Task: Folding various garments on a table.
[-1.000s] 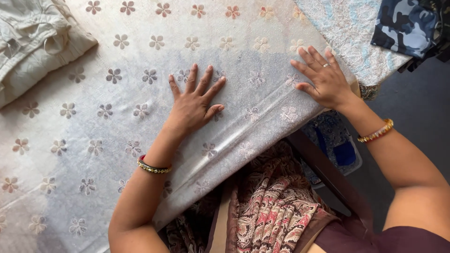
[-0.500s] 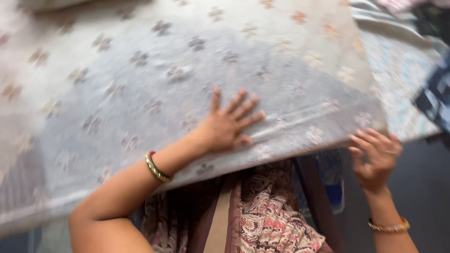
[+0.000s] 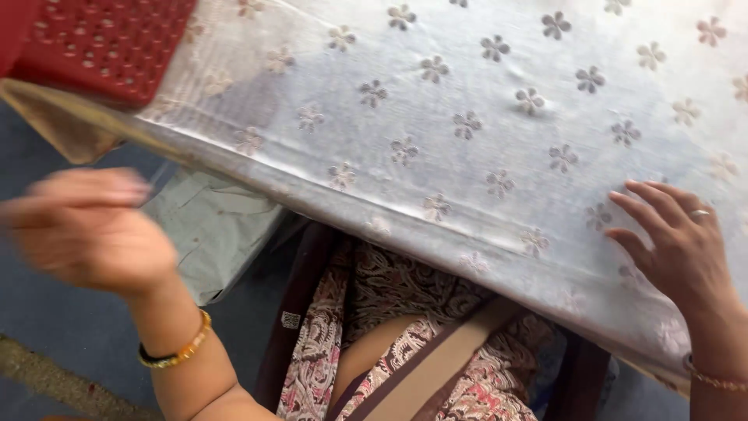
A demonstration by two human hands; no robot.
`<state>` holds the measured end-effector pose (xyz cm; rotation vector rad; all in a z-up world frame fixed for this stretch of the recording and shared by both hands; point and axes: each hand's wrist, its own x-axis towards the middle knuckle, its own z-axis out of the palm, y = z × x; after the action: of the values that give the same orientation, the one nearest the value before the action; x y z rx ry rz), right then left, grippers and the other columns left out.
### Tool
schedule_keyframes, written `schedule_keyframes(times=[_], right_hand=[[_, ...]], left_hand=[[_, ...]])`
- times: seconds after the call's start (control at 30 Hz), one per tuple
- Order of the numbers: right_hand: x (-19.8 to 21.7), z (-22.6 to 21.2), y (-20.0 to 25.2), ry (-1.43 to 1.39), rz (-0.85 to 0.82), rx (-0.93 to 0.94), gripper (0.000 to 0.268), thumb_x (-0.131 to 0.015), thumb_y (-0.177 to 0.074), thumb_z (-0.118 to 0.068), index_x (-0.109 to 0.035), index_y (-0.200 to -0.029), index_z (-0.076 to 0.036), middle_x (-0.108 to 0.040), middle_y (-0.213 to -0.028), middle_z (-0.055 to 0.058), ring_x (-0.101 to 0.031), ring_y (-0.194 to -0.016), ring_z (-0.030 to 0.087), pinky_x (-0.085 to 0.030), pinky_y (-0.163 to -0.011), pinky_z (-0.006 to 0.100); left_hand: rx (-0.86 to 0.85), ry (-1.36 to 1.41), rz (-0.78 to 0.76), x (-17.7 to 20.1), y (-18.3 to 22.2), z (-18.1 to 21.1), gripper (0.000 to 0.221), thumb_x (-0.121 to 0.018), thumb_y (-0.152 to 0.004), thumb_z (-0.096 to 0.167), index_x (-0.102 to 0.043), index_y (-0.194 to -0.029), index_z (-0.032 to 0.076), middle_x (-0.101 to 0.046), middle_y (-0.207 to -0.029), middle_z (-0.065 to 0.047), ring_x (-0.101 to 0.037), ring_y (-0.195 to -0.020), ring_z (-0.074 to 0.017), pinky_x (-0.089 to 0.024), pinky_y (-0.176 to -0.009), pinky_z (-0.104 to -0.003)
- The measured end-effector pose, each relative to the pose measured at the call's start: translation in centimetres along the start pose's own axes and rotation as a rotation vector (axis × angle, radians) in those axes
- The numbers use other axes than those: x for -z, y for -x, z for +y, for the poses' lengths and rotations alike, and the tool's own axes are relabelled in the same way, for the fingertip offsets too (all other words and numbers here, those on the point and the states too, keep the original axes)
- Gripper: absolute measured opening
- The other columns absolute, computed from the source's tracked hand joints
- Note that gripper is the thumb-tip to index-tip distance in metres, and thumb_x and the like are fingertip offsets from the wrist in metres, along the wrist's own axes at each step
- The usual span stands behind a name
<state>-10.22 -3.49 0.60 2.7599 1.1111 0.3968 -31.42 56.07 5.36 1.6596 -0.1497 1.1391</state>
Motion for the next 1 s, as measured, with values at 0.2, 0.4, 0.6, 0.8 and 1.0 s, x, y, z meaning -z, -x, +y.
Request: schedule_keyframes(times=[0.2, 0.4, 0.6, 0.8, 1.0], right_hand=[[-1.0, -2.7, -5.4, -0.069, -0.098, 0.039, 0.063, -0.065, -0.088, -0.052, -0.061, -0.145, -0.025, -0.053, -0.156, 0.003, -0.047, -0.147, 0.023, -0.040, -0.119, 0.043], [-1.5, -3.9, -5.5, -0.318, 0.025, -0.080, 0.054, -0.057, -0.094, -0.048, -0.059, -0.143, -0.025, -0.049, -0.156, 0.004, -0.040, -0.144, 0.024, -0.031, -0.117, 0.046], [-2.1, -4.2, -5.7, -0.327, 0.042, -0.105, 0.050, -0.055, -0.095, -0.045, -0.058, -0.141, -0.026, -0.049, -0.154, 0.003, -0.039, -0.143, 0.023, -0.028, -0.116, 0.044], [-2.5, -4.1, -6.0, -0.335, 0.082, -0.100, 0.049, -0.054, -0.095, -0.047, -0.057, -0.140, -0.027, -0.048, -0.152, 0.002, -0.040, -0.139, 0.023, -0.027, -0.115, 0.043], [-4.1, -3.5, -7.6, -0.292, -0.019, -0.086, 0.050, -0.051, -0.095, -0.048, -0.055, -0.142, -0.031, -0.047, -0.147, 0.005, -0.036, -0.134, 0.026, -0.022, -0.110, 0.045]], left_hand=[[0.110, -0.295, 0.703, 15.4, 10.6, -17.4, 0.018, -0.053, -0.111, 0.018, -0.059, -0.111, 0.002, -0.063, -0.102, -0.006, -0.055, -0.067, -0.0140, -0.047, -0.062, -0.029], [0.787, -1.280, -0.382, 17.9, 27.2, -34.4, 0.085, -0.081, -0.078, 0.037, -0.047, -0.151, 0.012, -0.043, -0.159, -0.015, -0.042, -0.138, -0.0435, -0.044, -0.104, -0.061], [1.150, -1.438, -0.821, 9.0, 25.5, -34.7, 0.060, -0.076, -0.079, 0.052, -0.073, -0.126, 0.014, -0.075, -0.126, -0.013, -0.070, -0.117, -0.0330, -0.054, -0.098, -0.052], [0.990, -1.336, -0.610, 17.9, 24.9, -35.2, 0.041, -0.064, -0.091, 0.045, -0.077, -0.115, 0.015, -0.076, -0.113, -0.016, -0.071, -0.104, -0.0372, -0.057, -0.088, -0.050], [0.800, -1.123, -0.798, 20.3, 21.2, -24.0, 0.050, -0.063, -0.088, 0.051, -0.065, -0.124, 0.016, -0.067, -0.123, -0.017, -0.065, -0.112, -0.0370, -0.054, -0.092, -0.051]])
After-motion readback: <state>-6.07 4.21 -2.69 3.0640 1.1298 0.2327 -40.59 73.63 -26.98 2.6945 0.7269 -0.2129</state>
